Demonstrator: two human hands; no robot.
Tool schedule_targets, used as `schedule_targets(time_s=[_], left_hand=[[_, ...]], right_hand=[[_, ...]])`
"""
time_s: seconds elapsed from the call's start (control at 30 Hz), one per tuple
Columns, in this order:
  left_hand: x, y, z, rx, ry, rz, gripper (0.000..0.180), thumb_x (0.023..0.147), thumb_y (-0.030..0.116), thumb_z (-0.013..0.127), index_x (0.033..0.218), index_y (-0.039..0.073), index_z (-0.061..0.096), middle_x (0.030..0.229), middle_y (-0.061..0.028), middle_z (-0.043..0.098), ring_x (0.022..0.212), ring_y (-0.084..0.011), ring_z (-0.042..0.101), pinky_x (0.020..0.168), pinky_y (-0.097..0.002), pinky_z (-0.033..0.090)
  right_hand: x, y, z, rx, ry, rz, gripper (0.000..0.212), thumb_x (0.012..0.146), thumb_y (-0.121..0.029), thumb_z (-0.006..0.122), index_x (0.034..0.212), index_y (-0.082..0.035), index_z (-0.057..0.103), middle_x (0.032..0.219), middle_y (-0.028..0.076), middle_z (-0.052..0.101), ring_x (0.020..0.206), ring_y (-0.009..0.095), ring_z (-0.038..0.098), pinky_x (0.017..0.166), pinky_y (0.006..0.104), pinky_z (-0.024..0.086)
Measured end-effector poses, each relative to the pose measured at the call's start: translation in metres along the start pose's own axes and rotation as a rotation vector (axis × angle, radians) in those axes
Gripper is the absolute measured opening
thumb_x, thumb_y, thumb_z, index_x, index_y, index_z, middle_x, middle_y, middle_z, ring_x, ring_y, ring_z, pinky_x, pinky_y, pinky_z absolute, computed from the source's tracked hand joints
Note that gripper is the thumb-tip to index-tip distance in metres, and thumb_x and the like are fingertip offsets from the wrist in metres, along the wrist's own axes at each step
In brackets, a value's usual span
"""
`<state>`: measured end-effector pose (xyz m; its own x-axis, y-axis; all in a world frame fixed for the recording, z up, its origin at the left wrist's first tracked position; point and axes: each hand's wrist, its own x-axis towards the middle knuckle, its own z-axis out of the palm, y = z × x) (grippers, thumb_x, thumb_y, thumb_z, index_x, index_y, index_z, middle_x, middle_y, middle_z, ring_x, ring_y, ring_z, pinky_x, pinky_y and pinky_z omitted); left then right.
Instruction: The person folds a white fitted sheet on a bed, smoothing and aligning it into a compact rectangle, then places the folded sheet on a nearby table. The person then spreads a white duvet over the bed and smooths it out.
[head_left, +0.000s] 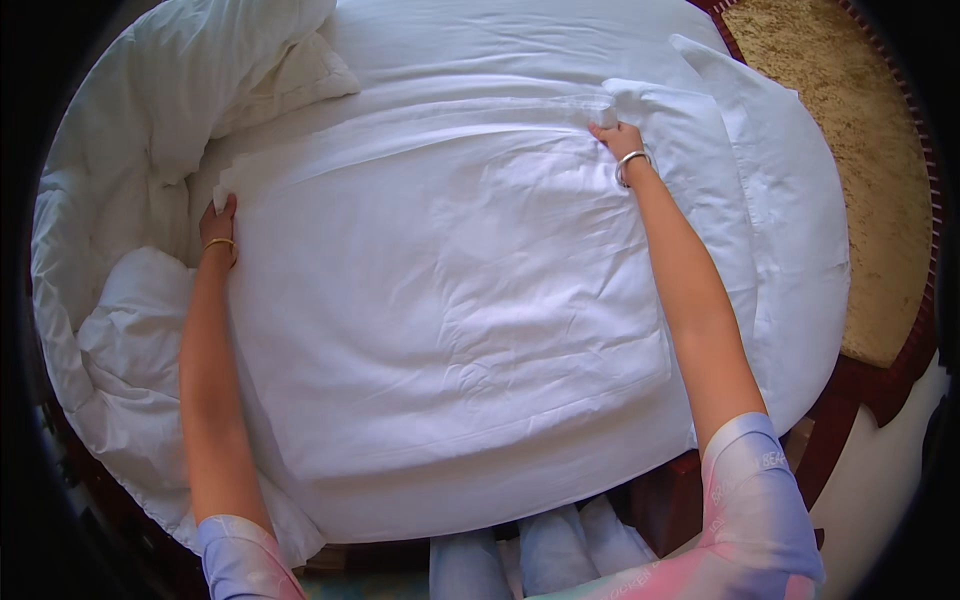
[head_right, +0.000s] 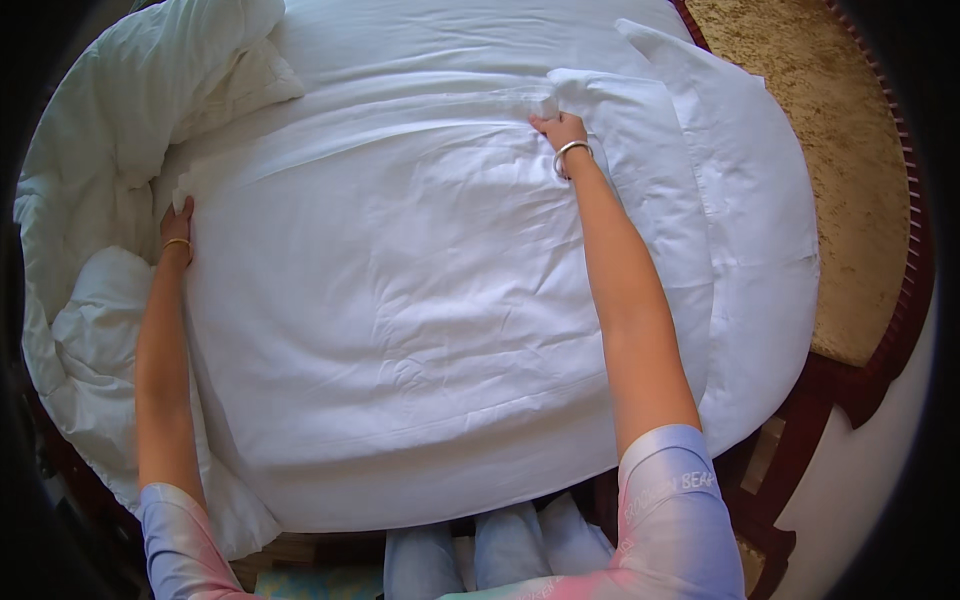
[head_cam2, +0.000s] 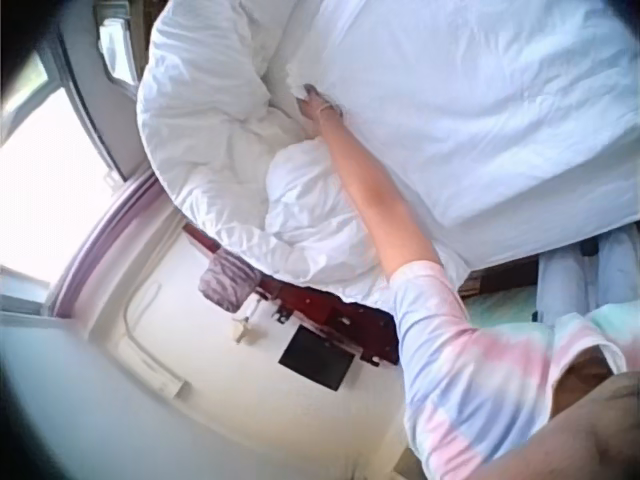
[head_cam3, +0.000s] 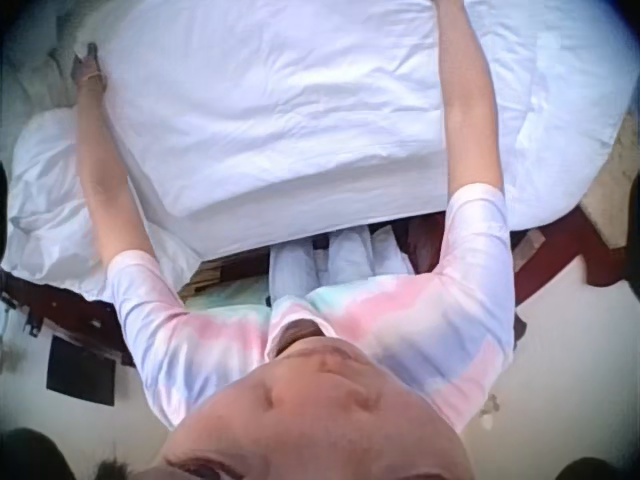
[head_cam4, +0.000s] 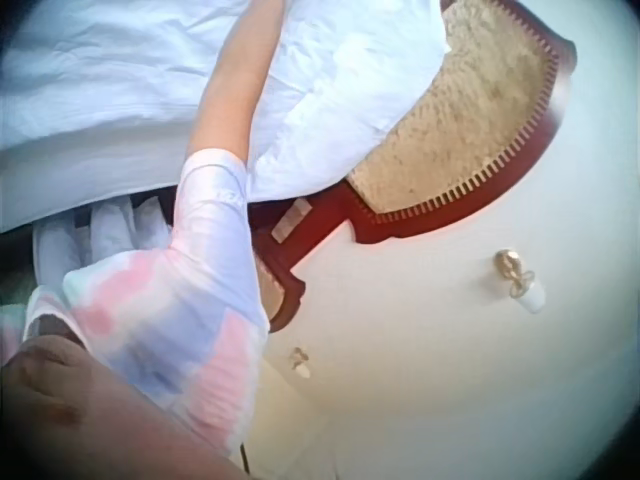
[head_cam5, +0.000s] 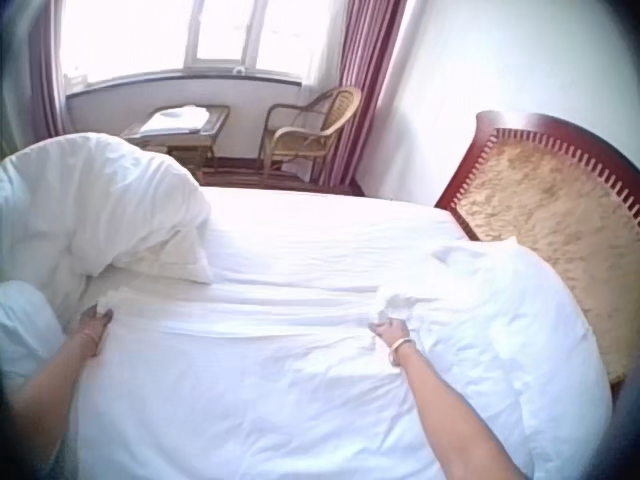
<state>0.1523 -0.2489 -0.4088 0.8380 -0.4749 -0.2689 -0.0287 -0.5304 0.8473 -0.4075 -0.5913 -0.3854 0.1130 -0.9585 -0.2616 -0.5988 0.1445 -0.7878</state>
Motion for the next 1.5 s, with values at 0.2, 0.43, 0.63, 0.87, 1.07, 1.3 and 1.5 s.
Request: schedule_targets(time_s=[0.2, 0.43, 0.63, 0.87, 1.07, 1.3, 1.5], left_hand=[[-0.045, -0.033, -0.062, -0.143, -0.384, -0.475, 0.08, 0.076, 0.06, 0.055, 0.127, 0.001, 0.038, 0.12, -0.0091, 0.05, 0.105, -0.0219, 0.051, 0.087, -0.0323, 0.042], [-0.298, -0.113, -0.142, -0.114, -0.443, -0.734, 0.057, 0.076, 0.035, 0.068, 0.114, -0.001, 0.047, 0.103, -0.0078, 0.058, 0.086, -0.017, 0.058, 0.076, -0.0294, 0.048], [-0.376, -0.131, -0.167, 0.09, -0.462, -0.376, 0.031, 0.08, 0.033, 0.064, 0.082, 0.003, 0.062, 0.069, 0.0034, 0.056, 0.06, -0.0079, 0.048, 0.053, -0.0253, 0.039], [-0.389, -0.152, -0.181, 0.294, -0.45, -0.285, 0.034, 0.081, 0.031, 0.063, 0.069, 0.0, 0.057, 0.06, 0.0042, 0.052, 0.053, -0.0057, 0.039, 0.046, -0.0271, 0.033], [-0.514, -0.18, -0.212, 0.217, -0.49, -0.453, 0.035, 0.081, 0.026, 0.062, 0.092, -0.007, 0.061, 0.079, -0.0038, 0.061, 0.072, -0.0109, 0.052, 0.066, -0.0284, 0.044], [-0.563, -0.199, -0.224, 0.228, -0.411, -0.551, 0.033, 0.08, 0.023, 0.065, 0.094, -0.006, 0.061, 0.084, -0.0052, 0.062, 0.074, -0.0123, 0.053, 0.069, -0.0275, 0.044], [-0.558, -0.191, -0.219, 0.394, -0.086, -0.342, 0.031, 0.075, 0.004, 0.062, 0.104, -0.004, 0.052, 0.095, -0.0106, 0.058, 0.085, -0.018, 0.055, 0.071, -0.0289, 0.046]], right_hand=[[-0.075, -0.005, -0.04, 0.264, -0.529, 0.491, 0.064, 0.069, -0.045, 0.071, 0.106, 0.005, 0.055, 0.1, 0.014, 0.061, 0.089, 0.019, 0.06, 0.075, 0.0329, 0.05], [-0.269, 0.086, -0.121, 0.233, -0.771, 0.675, 0.057, 0.072, -0.028, 0.073, 0.118, -0.003, 0.048, 0.106, 0.005, 0.06, 0.097, 0.015, 0.056, 0.084, 0.0286, 0.046], [-0.322, 0.1, -0.123, -0.126, -0.574, 0.464, 0.051, 0.073, -0.035, 0.071, 0.105, 0.003, 0.058, 0.097, 0.008, 0.063, 0.089, 0.017, 0.059, 0.079, 0.0295, 0.046], [-0.361, 0.105, -0.133, -0.233, -0.405, 0.377, 0.05, 0.073, -0.046, 0.068, 0.082, 0.003, 0.063, 0.073, 0.007, 0.061, 0.067, 0.013, 0.053, 0.063, 0.0298, 0.044], [-0.466, 0.189, -0.181, -0.368, -0.593, 0.486, 0.052, 0.076, -0.042, 0.065, 0.104, 0.001, 0.059, 0.096, 0.01, 0.064, 0.087, 0.018, 0.058, 0.079, 0.031, 0.044], [-0.521, 0.207, -0.178, -0.288, -0.453, 0.531, 0.062, 0.071, -0.05, 0.066, 0.096, 0.006, 0.061, 0.089, 0.018, 0.064, 0.082, 0.024, 0.061, 0.075, 0.0337, 0.045], [-0.475, 0.213, -0.174, 0.019, -0.206, 0.471, 0.051, 0.073, -0.037, 0.071, 0.1, 0.003, 0.055, 0.085, 0.014, 0.064, 0.077, 0.02, 0.06, 0.072, 0.032, 0.046]])
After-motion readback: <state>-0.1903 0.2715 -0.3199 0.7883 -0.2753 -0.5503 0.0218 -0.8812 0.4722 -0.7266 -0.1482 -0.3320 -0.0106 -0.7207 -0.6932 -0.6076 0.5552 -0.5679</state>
